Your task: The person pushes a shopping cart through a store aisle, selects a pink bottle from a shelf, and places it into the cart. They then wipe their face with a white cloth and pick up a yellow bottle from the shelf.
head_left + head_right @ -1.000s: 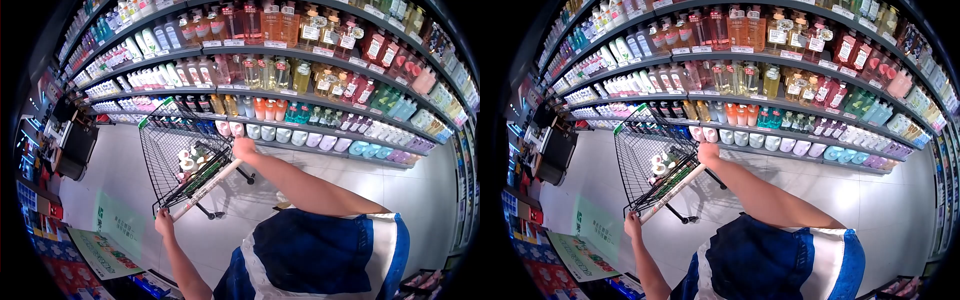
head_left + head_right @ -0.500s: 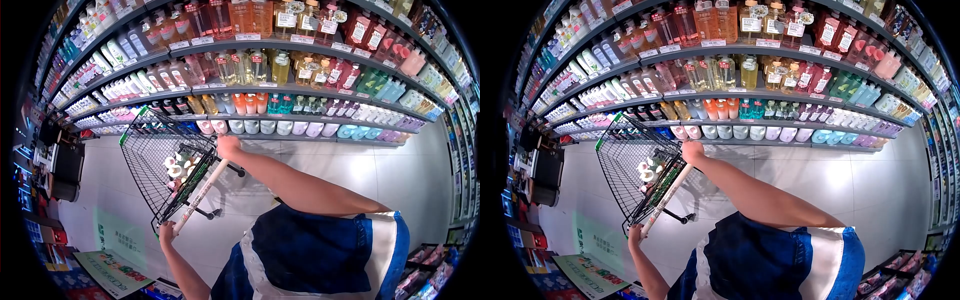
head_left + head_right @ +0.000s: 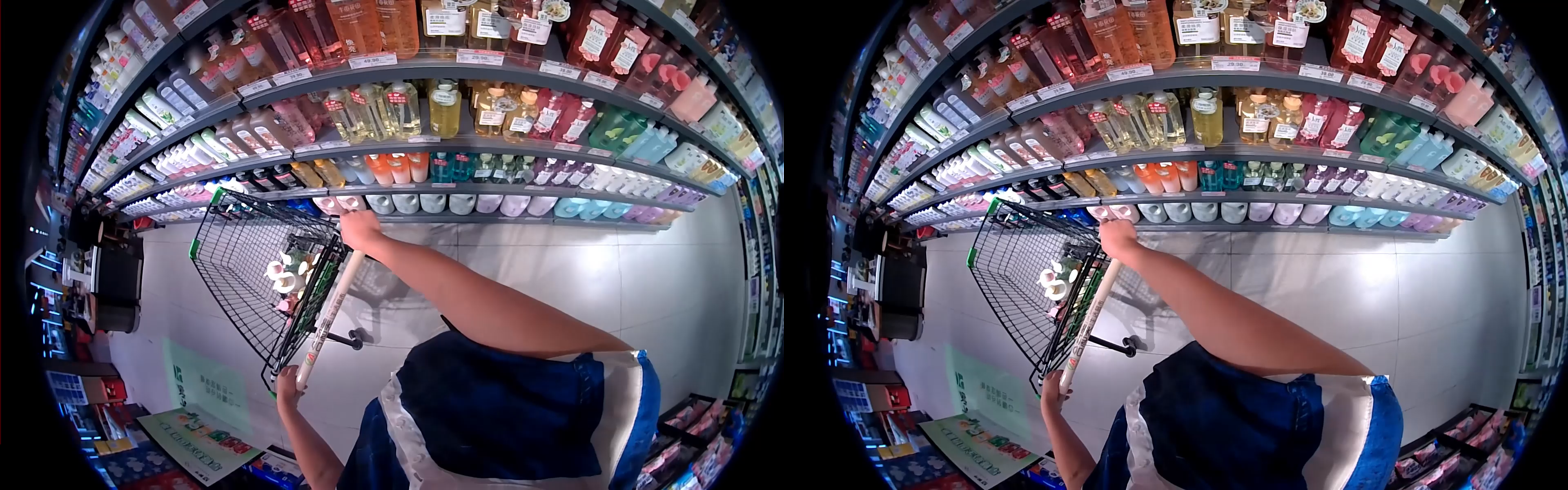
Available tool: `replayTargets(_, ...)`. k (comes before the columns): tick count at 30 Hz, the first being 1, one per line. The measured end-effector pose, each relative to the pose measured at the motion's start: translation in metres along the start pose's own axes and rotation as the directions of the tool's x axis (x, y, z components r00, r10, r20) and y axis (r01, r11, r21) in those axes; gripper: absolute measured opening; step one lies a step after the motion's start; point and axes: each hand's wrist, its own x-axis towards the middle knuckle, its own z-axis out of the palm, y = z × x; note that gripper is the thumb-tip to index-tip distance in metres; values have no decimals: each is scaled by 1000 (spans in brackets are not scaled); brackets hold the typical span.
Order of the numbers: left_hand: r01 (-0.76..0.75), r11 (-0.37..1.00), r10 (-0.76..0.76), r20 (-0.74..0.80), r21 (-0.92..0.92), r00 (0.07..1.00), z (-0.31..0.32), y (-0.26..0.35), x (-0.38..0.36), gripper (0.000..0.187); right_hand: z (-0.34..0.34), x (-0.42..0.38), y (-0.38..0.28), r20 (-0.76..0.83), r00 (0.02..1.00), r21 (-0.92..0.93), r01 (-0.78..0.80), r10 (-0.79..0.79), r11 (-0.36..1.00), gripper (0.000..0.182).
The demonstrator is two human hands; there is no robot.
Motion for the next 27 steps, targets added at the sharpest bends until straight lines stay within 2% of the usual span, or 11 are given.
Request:
replayTargets(5, 7, 999, -6, 36, -43, 999, 22, 20, -5, 33, -5, 18, 22, -8, 1000, 44, 14, -14, 999, 21)
replayTargets(11, 60, 998, -59, 21, -36, 998, 59, 53, -29, 34, -11, 36, 47, -50, 996, 13, 74, -73, 997, 19)
replayTargets(19, 123, 986, -121, 26, -108, 992, 95, 63, -35, 36, -16, 54, 75, -56, 989, -23, 133, -134, 991, 22)
replayTargets(23, 132, 984, -134, -3, -118, 991, 113, 74, -41, 37, -28, 55, 84, -20, 995, -22, 100, -100, 995, 39)
replayTargets(25, 129, 985, -133, -25, -113, 991, 122, 78, -49, 37, -25, 56, 90, -62, 990, -29, 124, -126, 992, 42)
replayTargets(27, 113, 985, -119, -38, -129, 992, 127, 74, -53, 37, -30, 52, 93, -36, 991, -54, 124, -126, 991, 44)
